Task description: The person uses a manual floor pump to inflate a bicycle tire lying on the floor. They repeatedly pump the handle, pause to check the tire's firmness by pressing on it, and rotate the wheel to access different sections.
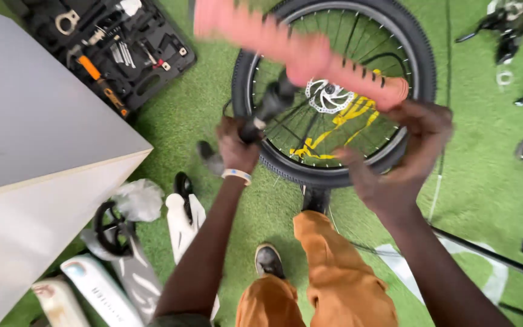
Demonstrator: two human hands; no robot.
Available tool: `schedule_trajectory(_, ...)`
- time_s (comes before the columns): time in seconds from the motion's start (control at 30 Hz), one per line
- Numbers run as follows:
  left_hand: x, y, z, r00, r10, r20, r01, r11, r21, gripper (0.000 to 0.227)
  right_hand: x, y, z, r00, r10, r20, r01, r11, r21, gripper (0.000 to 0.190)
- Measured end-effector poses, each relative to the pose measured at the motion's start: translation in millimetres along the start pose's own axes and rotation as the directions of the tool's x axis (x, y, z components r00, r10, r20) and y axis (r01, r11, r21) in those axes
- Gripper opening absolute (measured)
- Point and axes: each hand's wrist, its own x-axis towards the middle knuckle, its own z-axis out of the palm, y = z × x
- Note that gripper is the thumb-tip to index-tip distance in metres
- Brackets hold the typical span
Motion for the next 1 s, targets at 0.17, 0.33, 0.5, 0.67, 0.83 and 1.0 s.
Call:
schedule_trajectory(0.17, -58, 64, -16, 0.986, -0.024, 0.166, 0.025, 1.000, -0.006, 0.046, 5, -67, -61, 0.975, 0.000, 0.222, 0.098, 0.898, -0.428, 0.087)
schedule_trajectory(0.33, -135, 90, -22, 0.946, -0.052, 0.321, 0.057, 0.998, -0.005, 0.042, 6, -93, -91, 0.862, 0.140, 0.487, 0.167, 0.829, -0.534, 0.079)
schedule_trajectory(0.5, -165, 91, -26, 0.949, -0.052, 0.310, 0.084, 0.992, -0.089, 0.058, -7, -79, -103, 0.540, 0.112, 0.834, 0.381, 0.851, -0.361, 0.068)
schedule_trajectory(0.67, -158, 113, -60, 0.755, -0.172, 0.633, 0.058, 0.979, 0.197, 0.048, -12, -81, -95, 0.388, 0.058, 0.920, 0.448, 0.861, -0.243, 0.109)
schedule_trajectory(0.83, -171, 123, -74, 0.642, -0.170, 0.748, -0.094, 0.950, 0.297, 0.044, -60, -73, -88, 0.399, -0.052, 0.915, 0.417, 0.899, -0.131, 0.069)
schedule_trajectory(1.0, -191, 107, -78, 0.600, -0.055, 0.798, -0.165, 0.968, 0.191, 0.054, -85, -101, -82, 0.341, 0.148, 0.928, 0.335, 0.904, -0.267, 0.068)
